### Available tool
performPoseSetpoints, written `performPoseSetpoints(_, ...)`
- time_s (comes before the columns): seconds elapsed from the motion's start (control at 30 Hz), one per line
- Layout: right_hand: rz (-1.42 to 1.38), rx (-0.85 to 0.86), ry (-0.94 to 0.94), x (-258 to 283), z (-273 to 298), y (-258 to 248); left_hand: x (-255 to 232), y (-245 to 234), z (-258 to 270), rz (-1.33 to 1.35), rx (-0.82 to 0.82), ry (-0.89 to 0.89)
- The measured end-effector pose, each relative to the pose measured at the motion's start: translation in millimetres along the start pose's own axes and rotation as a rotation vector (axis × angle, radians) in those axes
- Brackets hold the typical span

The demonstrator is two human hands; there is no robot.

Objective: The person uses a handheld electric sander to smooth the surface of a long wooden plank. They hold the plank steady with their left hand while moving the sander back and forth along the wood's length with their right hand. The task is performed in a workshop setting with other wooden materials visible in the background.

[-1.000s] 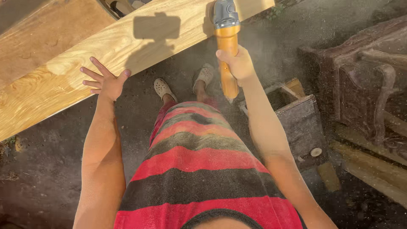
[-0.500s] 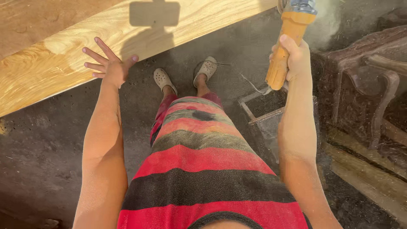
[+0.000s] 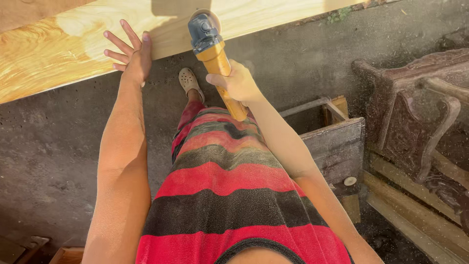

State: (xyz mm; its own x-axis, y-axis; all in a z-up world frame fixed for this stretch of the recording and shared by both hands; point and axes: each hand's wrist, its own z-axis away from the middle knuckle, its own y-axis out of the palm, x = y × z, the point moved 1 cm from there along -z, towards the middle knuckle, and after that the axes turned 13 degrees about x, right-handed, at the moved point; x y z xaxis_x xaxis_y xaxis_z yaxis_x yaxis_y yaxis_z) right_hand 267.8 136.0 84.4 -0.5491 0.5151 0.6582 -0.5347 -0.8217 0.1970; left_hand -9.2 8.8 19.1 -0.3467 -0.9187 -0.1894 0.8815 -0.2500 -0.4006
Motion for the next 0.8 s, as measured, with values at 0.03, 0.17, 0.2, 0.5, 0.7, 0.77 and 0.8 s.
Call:
performPoseSetpoints(0.03, 0.0, -0.001, 0.008, 4.2, 1.4, -1.8, -1.8, 0.3, 1.1, -0.012, 0.0, 0.005)
performPoseSetpoints(0.17, -0.2, -0.009, -0.035, 13.8, -4.8, -42.1, -16.0, -0.6, 0.7, -0.091, 0.006, -0.089)
performPoseSetpoints(0.2, -0.302, -0.008, -0.058, 12.7, -1.9, -63.0, -17.8, 0.1, 1.8, -0.078, 0.001, -0.088)
performPoseSetpoints(0.5, -0.441, -0.412, -0.128, 5.1, 59.2, -217.9, -22.0, 1.4, -6.7, -0.074, -0.003, -0.107)
performPoseSetpoints(0.7, -0.468, -0.261, -0.178, -15.7, 48.4, -164.5, -7.7, 3.9, -3.7, -0.076, -0.02, -0.054)
performPoseSetpoints(0.77, -0.386, -0.181, -0.22, -19.7, 34.2, -133.1, -10.3, 3.6, -0.1, -0.075, -0.009, -0.074)
performPoseSetpoints(0.8, -0.279, -0.176, -0.227, -19.8, 28.9, -124.6, -12.6, 3.6, 0.4, -0.077, -0.01, -0.093)
